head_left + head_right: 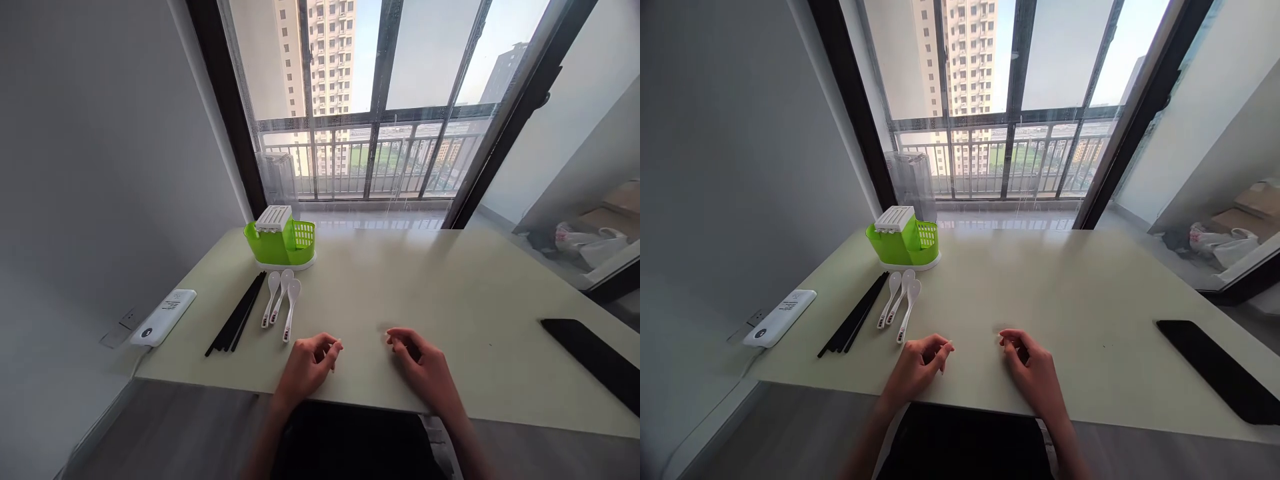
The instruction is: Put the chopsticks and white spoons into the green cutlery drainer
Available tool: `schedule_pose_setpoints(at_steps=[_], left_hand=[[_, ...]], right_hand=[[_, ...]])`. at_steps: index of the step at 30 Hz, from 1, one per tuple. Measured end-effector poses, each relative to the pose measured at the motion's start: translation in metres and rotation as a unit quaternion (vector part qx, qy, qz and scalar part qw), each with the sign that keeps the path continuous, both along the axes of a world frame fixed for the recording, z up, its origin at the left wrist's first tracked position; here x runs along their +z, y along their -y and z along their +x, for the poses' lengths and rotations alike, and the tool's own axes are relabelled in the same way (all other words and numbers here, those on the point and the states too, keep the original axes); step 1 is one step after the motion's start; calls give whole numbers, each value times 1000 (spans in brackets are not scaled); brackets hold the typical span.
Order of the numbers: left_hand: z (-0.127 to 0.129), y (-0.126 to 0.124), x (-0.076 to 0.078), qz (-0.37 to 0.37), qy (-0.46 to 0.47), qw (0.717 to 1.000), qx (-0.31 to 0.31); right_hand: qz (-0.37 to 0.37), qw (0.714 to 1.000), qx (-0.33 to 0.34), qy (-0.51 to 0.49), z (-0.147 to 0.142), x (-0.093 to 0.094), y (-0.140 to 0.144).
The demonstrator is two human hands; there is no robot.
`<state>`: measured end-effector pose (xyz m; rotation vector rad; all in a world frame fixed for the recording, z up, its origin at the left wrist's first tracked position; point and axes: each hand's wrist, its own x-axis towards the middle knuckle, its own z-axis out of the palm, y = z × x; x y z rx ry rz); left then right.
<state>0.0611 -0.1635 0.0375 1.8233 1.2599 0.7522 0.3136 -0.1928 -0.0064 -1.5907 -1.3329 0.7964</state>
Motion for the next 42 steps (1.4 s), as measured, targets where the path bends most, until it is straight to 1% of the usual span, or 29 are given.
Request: schedule_pose_setpoints(at_steps=[14, 24, 30, 42], left_hand=[[-1, -1, 0, 11, -6, 1000, -4], [-1, 0, 0, -14, 14, 1000, -5], [0, 0, 0, -13, 14, 1000, -4], [-1, 0, 3, -20, 11, 1000, -8]], right_hand=[[2, 1000, 8, 10, 0, 0, 0], [1, 1000, 10, 7, 0, 3, 1], [9, 1000, 13, 5, 0, 2, 0], [14, 1000, 14, 11, -1, 1, -1]])
